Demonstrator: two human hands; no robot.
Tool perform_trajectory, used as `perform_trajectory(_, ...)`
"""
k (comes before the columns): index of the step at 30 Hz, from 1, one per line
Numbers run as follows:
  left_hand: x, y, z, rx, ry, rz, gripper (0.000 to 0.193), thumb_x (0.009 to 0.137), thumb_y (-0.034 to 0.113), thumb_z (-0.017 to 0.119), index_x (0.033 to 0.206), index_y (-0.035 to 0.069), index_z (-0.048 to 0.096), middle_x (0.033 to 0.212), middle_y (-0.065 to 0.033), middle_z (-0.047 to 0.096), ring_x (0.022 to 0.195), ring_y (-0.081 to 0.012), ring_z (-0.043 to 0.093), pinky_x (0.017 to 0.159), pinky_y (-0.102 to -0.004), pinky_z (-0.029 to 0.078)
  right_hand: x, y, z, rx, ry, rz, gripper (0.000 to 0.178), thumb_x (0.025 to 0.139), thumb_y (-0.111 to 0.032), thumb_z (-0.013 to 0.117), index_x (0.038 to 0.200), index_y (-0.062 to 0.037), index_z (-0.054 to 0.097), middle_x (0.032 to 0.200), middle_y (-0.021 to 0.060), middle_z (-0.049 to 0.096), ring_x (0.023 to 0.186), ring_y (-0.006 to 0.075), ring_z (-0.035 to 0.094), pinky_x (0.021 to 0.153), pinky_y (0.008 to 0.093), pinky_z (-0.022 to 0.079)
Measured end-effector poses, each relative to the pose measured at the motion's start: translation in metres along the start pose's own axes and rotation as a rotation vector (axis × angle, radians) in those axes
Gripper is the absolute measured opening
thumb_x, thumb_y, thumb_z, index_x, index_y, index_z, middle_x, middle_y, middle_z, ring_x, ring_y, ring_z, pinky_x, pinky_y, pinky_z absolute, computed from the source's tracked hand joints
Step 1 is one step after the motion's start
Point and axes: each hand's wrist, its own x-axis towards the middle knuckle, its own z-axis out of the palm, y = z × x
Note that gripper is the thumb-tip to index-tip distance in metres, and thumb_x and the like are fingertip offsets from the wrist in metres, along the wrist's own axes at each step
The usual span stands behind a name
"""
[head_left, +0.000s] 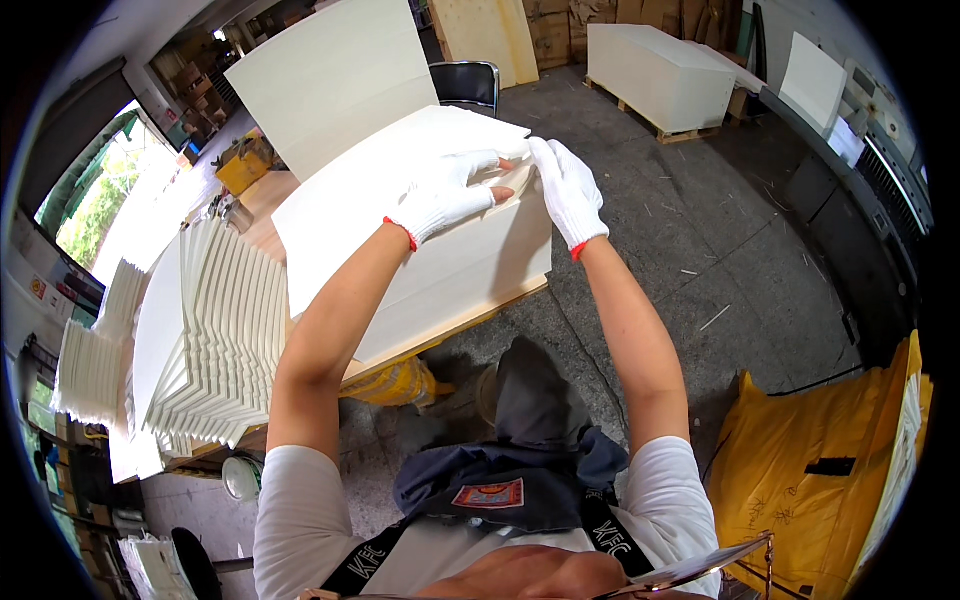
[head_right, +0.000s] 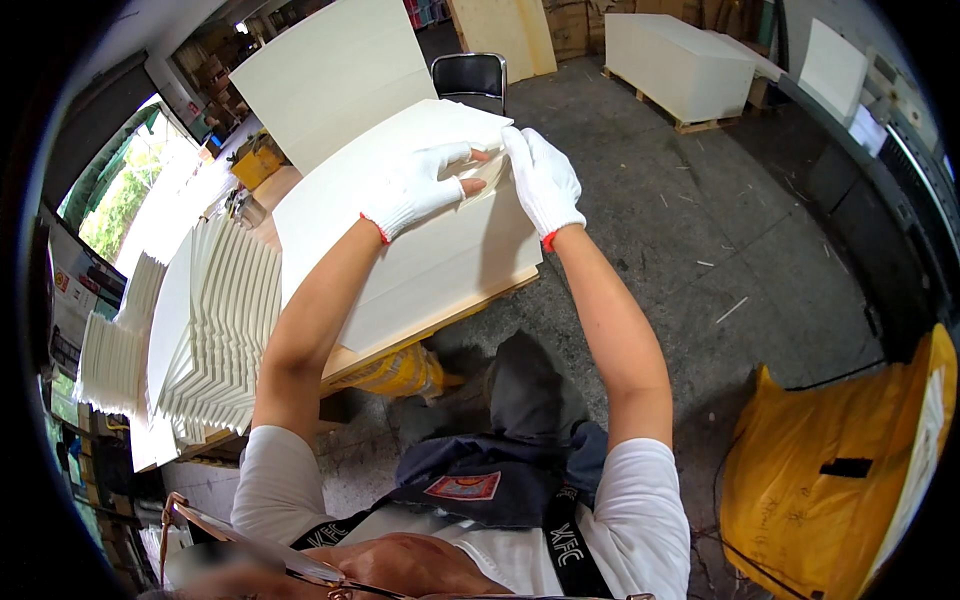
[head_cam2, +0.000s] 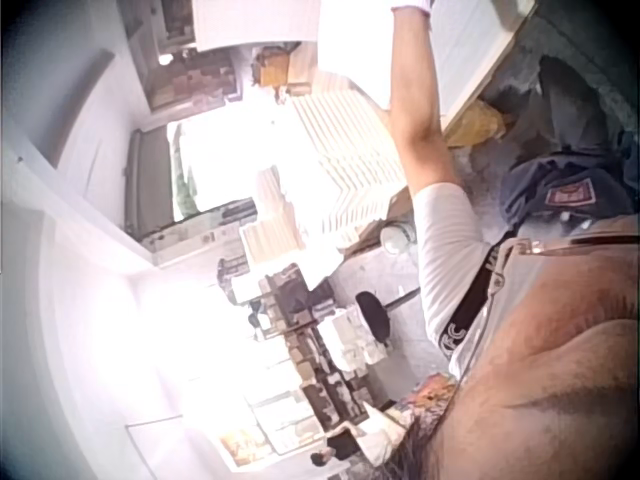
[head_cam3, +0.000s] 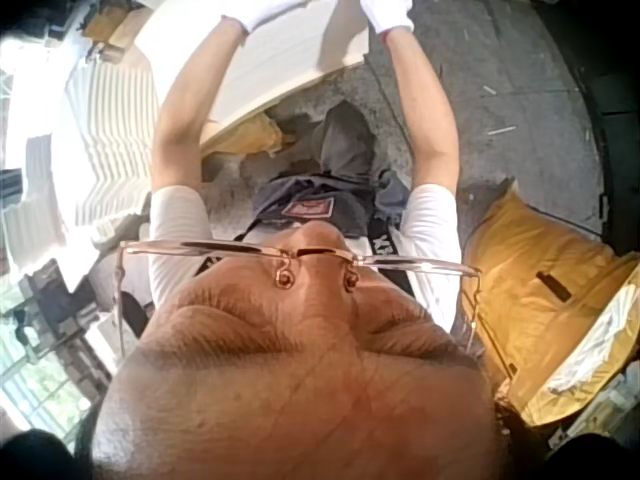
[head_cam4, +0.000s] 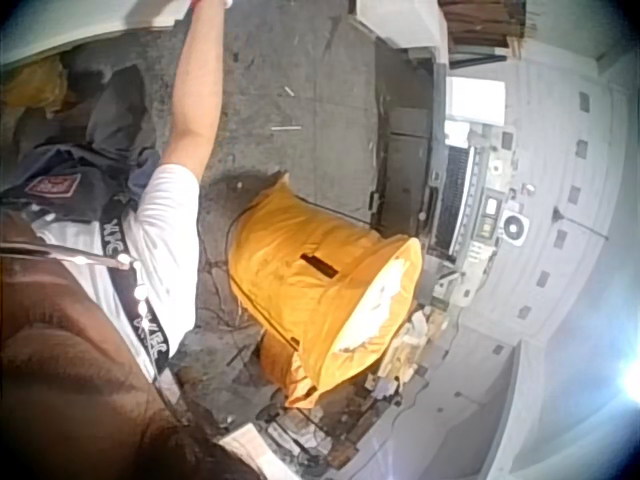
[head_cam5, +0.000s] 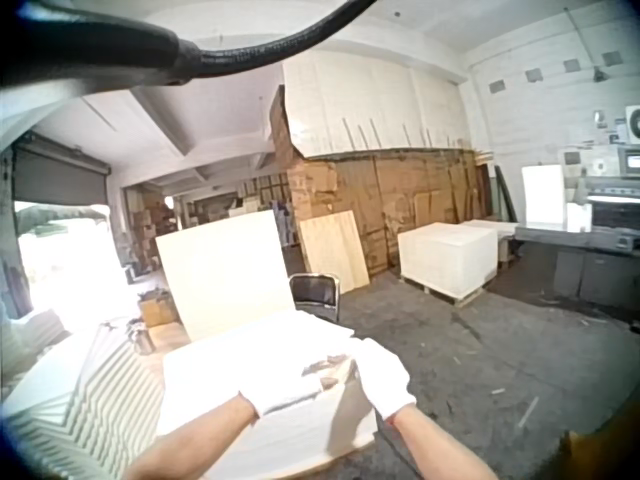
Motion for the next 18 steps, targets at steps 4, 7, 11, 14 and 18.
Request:
perform_trajectory(4, 0.002, -0.012, 0.001, -0.039, 0.016, 0.042, 0.041, 0.091, 0.027, 0.068, 0.130, 0.015, 0.066, 0.113, -0.0094, 0.072, 0.096, -0.0175, 0.066, 0.089, -0.0326, 0.051, 0.000, 0.001, 0.004, 0.010, 0.019, -0.033, 0.054, 0.102, -0.056, 0.038, 0.096, -0.0075, 0.061, 0.092, 0.0215, 0.064, 0.093, 0.0439, 0.061, 0.081, 0.0486, 0.046)
perform_trajectory(7, 0.004, -0.011, 0.001, -0.044, 0.002, 0.042, 0.041, 0.092, 0.027, 0.067, 0.130, 0.015, 0.066, 0.113, -0.0101, 0.072, 0.098, -0.0188, 0.066, 0.090, -0.0327, 0.051, -0.001, 0.001, 0.002, 0.000, 0.005, -0.019, 0.055, 0.102, -0.057, 0.038, 0.097, -0.0077, 0.061, 0.094, 0.0221, 0.065, 0.094, 0.0443, 0.061, 0.081, 0.0486, 0.046)
perform_trajectory(11, 0.000, -0.004, 0.001, -0.113, 0.074, 0.090, 0.040, 0.093, 0.027, 0.065, 0.131, 0.015, 0.065, 0.111, -0.0120, 0.072, 0.099, -0.0200, 0.065, 0.091, -0.0332, 0.050, -0.002, -0.002, 0.000, -0.029, -0.014, -0.013, 0.054, 0.102, -0.057, 0.037, 0.099, -0.0086, 0.061, 0.095, 0.0215, 0.065, 0.095, 0.0443, 0.062, 0.080, 0.0489, 0.047)
perform_trajectory(14, 0.004, -0.013, 0.003, -0.063, 0.059, 0.088, 0.038, 0.094, 0.027, 0.064, 0.131, 0.016, 0.065, 0.107, -0.0129, 0.072, 0.097, -0.0197, 0.066, 0.089, -0.0335, 0.051, -0.002, -0.008, -0.002, -0.088, -0.051, 0.013, 0.052, 0.103, -0.055, 0.037, 0.100, -0.0094, 0.061, 0.096, 0.0211, 0.066, 0.095, 0.0442, 0.063, 0.080, 0.0490, 0.047)
perform_trajectory(18, 0.001, 0.005, 0.001, -0.031, -0.044, -0.054, 0.036, 0.094, 0.027, 0.064, 0.129, 0.016, 0.066, 0.103, -0.0113, 0.073, 0.091, -0.0180, 0.067, 0.085, -0.0331, 0.052, -0.002, 0.003, 0.000, -0.088, 0.001, -0.060, 0.050, 0.102, -0.054, 0.038, 0.102, -0.0101, 0.062, 0.096, 0.0212, 0.067, 0.095, 0.0441, 0.063, 0.080, 0.0491, 0.048)
